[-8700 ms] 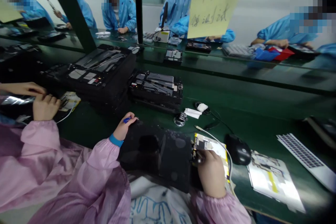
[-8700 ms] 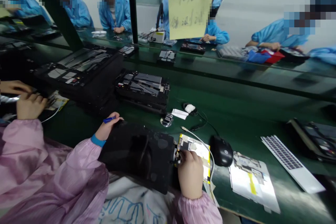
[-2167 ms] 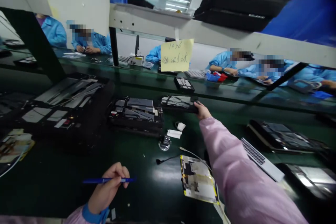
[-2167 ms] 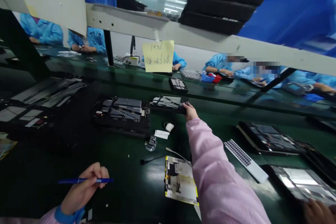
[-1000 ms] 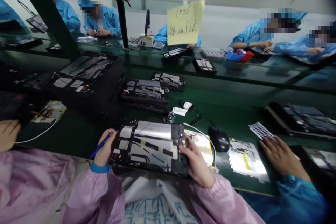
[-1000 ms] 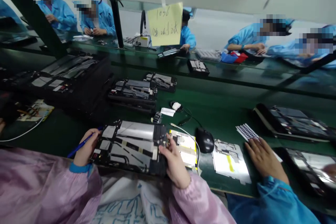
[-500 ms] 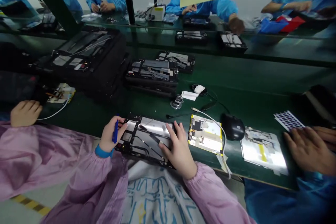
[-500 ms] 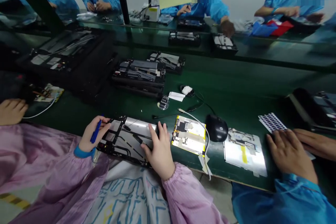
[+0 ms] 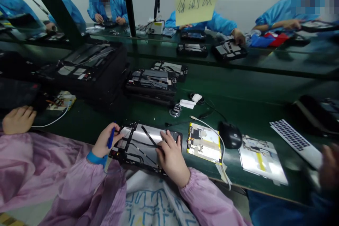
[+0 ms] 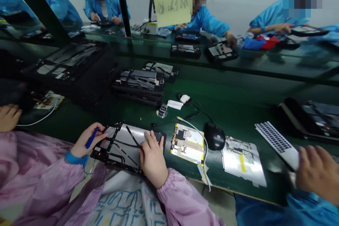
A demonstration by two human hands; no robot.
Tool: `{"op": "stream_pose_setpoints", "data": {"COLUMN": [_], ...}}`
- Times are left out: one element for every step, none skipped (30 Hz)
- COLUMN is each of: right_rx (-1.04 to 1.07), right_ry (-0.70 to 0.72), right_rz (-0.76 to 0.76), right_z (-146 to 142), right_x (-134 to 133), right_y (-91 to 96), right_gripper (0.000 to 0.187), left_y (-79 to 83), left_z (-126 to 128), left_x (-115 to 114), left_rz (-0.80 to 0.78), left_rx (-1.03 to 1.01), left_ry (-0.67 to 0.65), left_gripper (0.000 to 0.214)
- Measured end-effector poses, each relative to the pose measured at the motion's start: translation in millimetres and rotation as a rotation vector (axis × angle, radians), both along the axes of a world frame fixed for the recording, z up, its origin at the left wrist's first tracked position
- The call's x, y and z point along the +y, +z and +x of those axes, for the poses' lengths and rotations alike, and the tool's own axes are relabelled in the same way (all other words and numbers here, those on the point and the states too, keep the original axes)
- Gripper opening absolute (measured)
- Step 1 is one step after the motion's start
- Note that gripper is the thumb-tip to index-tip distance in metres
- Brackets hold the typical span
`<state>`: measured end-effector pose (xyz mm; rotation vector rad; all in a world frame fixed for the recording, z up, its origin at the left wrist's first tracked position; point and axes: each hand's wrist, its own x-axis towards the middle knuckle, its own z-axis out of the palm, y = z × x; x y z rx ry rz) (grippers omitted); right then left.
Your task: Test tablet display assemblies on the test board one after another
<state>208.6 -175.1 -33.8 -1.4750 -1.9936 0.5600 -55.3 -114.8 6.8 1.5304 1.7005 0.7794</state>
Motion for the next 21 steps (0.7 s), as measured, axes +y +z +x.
{"op": "stream_pose_setpoints", "data": {"right_rx": [0.018, 0.041, 0.071, 0.111, 0.159, 0.211, 0.261, 0.300, 0.326, 0.340, 0.347, 0.347, 0.338, 0.316, 0.282, 0.235, 0.184, 0.139, 0.107, 0.088, 0.082], "right_ry": [0.018, 0.040, 0.073, 0.124, 0.196, 0.281, 0.370, 0.449, 0.508, 0.554, 0.593, 0.626, 0.656, 0.679, 0.694, 0.698, 0.695, 0.692, 0.686, 0.668, 0.627], "right_rz": [0.008, 0.020, 0.036, 0.055, 0.069, 0.073, 0.070, 0.064, 0.055, 0.044, 0.037, 0.033, 0.029, 0.024, 0.023, 0.024, 0.022, 0.018, 0.013, 0.004, -0.012], "right_z": [0.1, 1.5, 4.4, 8.7, 14.2, 20.5, 27.4, 34.4, 41.2, 47.6, 53.2, 58.0, 61.9, 65.0, 67.3, 69.0, 70.1, 70.8, 71.1, 71.1, 70.6], "right_x": [0.6, 1.1, 1.5, 1.8, 2.0, 2.1, 2.2, 2.3, 2.4, 2.4, 2.2, 1.9, 1.4, 0.8, 0.1, -0.5, -1.0, -1.1, -0.9, -0.1, 1.2], "right_y": [1.1, 2.2, 3.5, 4.8, 6.2, 7.9, 9.9, 12.5, 15.8, 20.0, 25.2, 31.4, 38.6, 46.4, 54.7, 62.9, 70.7, 77.4, 82.8, 86.4, 88.1], "right_gripper": [0.015, 0.014, 0.013, 0.012, 0.012, 0.013, 0.015, 0.019, 0.024, 0.026, 0.027, 0.028, 0.030, 0.035, 0.041, 0.049, 0.057, 0.063, 0.066, 0.066, 0.064], "left_y": [1.5, 3.5, 6.0, 8.9, 12.0, 15.2, 18.3, 21.2, 23.9, 26.6, 29.3, 32.3, 35.7, 39.4, 43.4, 47.5, 51.2, 54.1, 56.0, 56.5, 55.6], "left_z": [-1.2, -2.2, -3.0, -3.7, -4.1, -4.4, -4.4, -4.1, -3.3, -2.2, -0.6, 1.4, 3.7, 6.2, 8.7, 10.9, 12.7, 13.9, 14.4, 14.3, 13.6], "left_x": [0.6, 1.0, 1.1, 1.0, 0.6, 0.1, -0.4, -0.9, -1.4, -2.0, -2.8, -3.9, -5.3, -7.2, -9.5, -12.2, -15.0, -17.9, -20.8, -23.6, -26.4], "left_rz": [0.021, 0.044, 0.065, 0.081, 0.088, 0.084, 0.075, 0.066, 0.062, 0.063, 0.070, 0.087, 0.111, 0.146, 0.195, 0.256, 0.328, 0.405, 0.478, 0.518, 0.520], "left_rx": [-0.010, -0.026, -0.047, -0.068, -0.084, -0.091, -0.090, -0.082, -0.072, -0.063, -0.064, -0.072, -0.083, -0.092, -0.097, -0.097, -0.094, -0.089, -0.089, -0.104, -0.130], "left_ry": [0.012, 0.024, 0.034, 0.041, 0.040, 0.029, 0.010, -0.014, -0.036, -0.053, -0.062, -0.062, -0.059, -0.050, -0.036, -0.017, 0.009, 0.039, 0.076, 0.111, 0.140], "left_gripper": [0.036, 0.036, 0.036, 0.035, 0.035, 0.033, 0.030, 0.028, 0.027, 0.026, 0.026, 0.027, 0.028, 0.030, 0.032, 0.033, 0.035, 0.036, 0.037, 0.037, 0.038]}}
